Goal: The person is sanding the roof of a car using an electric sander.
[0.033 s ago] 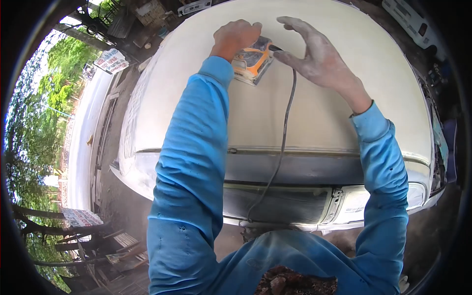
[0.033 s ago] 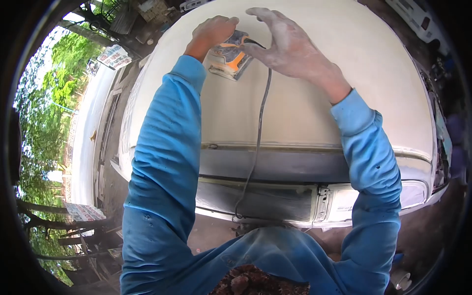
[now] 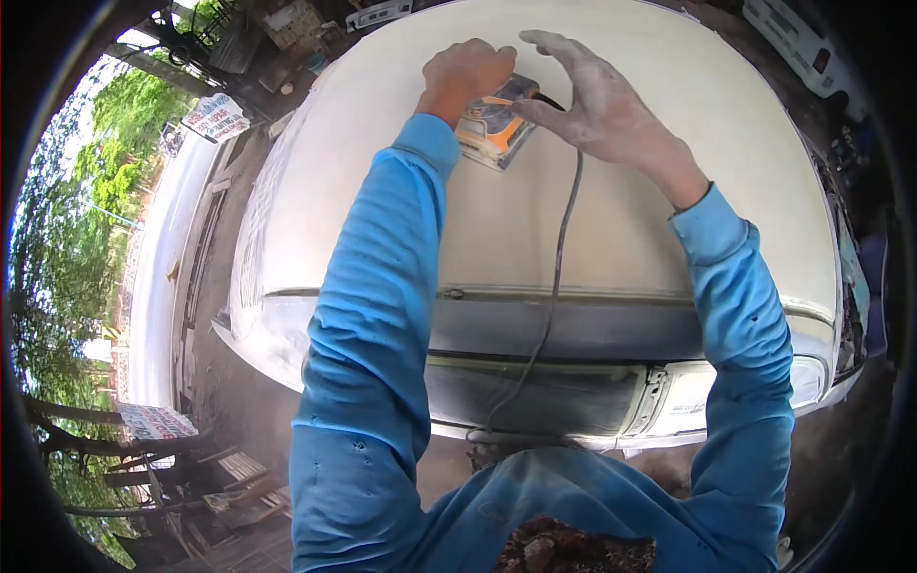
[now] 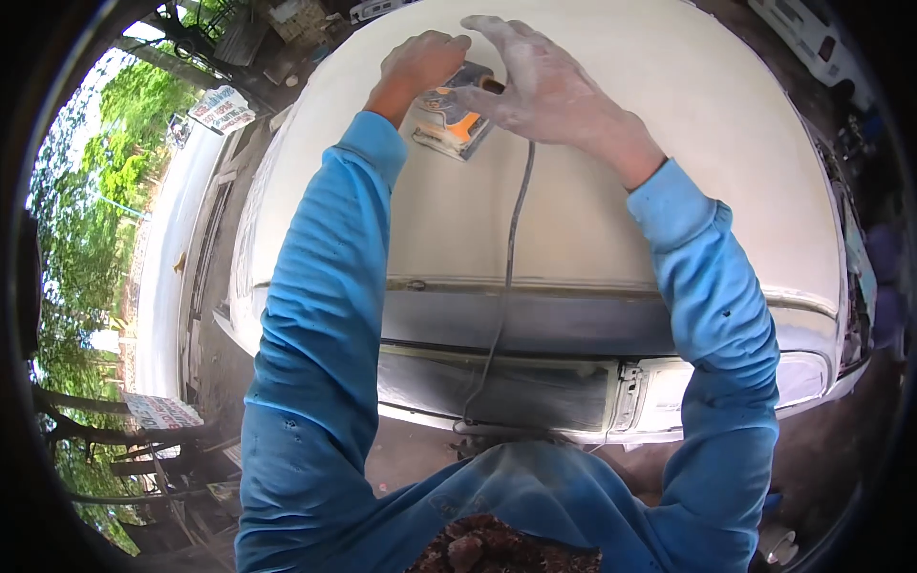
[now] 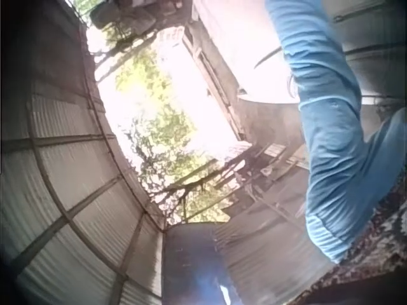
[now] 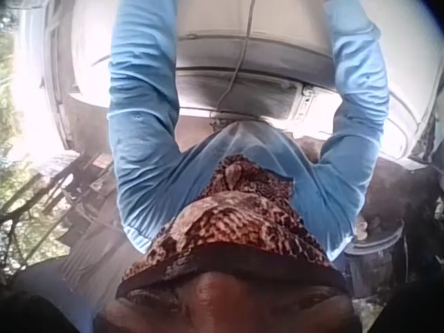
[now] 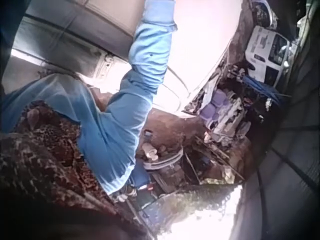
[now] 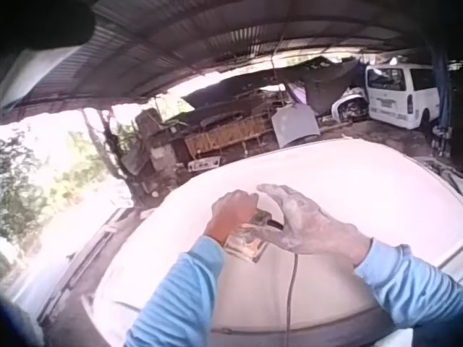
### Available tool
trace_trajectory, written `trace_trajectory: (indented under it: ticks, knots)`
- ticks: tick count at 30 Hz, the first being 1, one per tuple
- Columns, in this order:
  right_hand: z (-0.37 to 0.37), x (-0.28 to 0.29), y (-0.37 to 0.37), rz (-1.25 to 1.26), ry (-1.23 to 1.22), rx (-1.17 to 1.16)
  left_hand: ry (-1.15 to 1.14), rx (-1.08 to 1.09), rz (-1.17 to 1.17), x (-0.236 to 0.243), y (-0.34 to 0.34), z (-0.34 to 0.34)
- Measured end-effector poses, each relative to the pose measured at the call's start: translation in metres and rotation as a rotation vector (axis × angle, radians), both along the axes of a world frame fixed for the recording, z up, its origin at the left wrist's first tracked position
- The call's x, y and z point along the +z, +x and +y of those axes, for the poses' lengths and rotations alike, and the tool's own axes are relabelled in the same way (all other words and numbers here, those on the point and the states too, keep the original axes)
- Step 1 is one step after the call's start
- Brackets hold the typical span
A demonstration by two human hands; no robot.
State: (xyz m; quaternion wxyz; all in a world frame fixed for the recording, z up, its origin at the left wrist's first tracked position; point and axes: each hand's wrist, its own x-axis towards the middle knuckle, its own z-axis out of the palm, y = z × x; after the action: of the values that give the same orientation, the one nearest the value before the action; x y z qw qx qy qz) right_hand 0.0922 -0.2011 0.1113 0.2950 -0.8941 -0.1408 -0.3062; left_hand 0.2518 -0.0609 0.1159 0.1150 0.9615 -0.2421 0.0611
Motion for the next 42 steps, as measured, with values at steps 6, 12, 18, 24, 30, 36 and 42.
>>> trace_trajectory:
  ticks: [6, 12, 18, 24, 30, 36, 42]
  knots:
    - [0.022, -0.026, 0.079, 0.125, 0.024, 0.297, -0.108, 0.044, -0.036, 0.002, -0.004, 0.01]
    - [0.069, -0.01, 0.142, 0.299, -0.073, 0.275, -0.151, 0.191, -0.01, 0.001, 0.03, 0.057]
    - [0.133, -0.019, 0.214, 0.178, -0.056, 0.318, -0.223, 0.352, -0.055, -0.003, 0.074, 0.12]
    - [0.202, -0.03, 0.273, 0.208, -0.03, 0.477, -0.28, 0.49, -0.122, -0.008, 0.103, 0.196]
    - [0.216, -0.025, 0.279, 0.261, -0.04, 0.422, -0.293, 0.471, -0.196, -0.019, 0.123, 0.205]
    - [0.152, -0.03, 0.229, 0.326, 0.069, 0.427, -0.348, 0.286, -0.304, -0.036, 0.111, 0.139]
    - [-0.007, -0.025, 0.144, 0.319, 0.294, 0.226, -0.474, -0.105, -0.19, -0.022, 0.057, -0.013]
